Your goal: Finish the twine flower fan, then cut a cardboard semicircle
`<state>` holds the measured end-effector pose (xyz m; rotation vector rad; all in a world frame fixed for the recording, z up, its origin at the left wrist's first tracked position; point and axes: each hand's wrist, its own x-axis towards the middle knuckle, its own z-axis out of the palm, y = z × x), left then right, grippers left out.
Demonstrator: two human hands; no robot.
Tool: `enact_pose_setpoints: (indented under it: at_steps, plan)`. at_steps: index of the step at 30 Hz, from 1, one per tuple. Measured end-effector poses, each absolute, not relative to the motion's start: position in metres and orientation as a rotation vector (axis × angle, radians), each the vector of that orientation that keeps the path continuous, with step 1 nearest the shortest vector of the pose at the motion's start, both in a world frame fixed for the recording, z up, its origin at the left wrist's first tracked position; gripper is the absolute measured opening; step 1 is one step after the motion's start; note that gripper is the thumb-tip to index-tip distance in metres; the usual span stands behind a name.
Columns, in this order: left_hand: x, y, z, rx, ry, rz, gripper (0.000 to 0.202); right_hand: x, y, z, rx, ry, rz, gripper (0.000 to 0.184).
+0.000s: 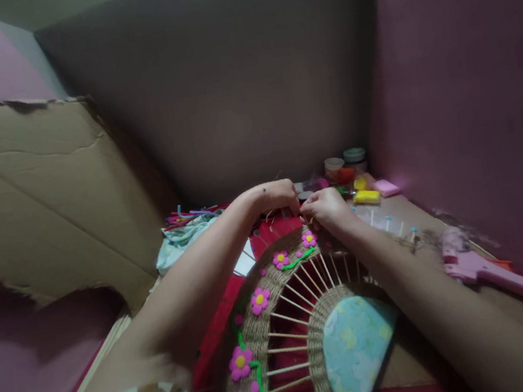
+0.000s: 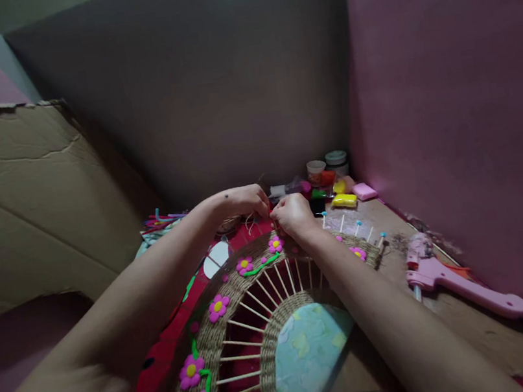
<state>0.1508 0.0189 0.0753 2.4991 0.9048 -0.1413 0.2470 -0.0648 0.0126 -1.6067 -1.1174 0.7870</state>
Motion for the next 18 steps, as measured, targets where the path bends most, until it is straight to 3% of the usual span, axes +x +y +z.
enact_pose_setpoints:
  at_steps: [9,18]
  plan:
    - [0.121,0.021,0.084,2.615,1.041,-0.072,0.020,0.250,-0.069,0.011,-1.605,-1.151,0.853,0.019]
    - [-0.022,0.016,0.055,2.521,1.404,-0.213,0.021,0.253,-0.064,0.008,-1.627,-1.160,0.860,0.021]
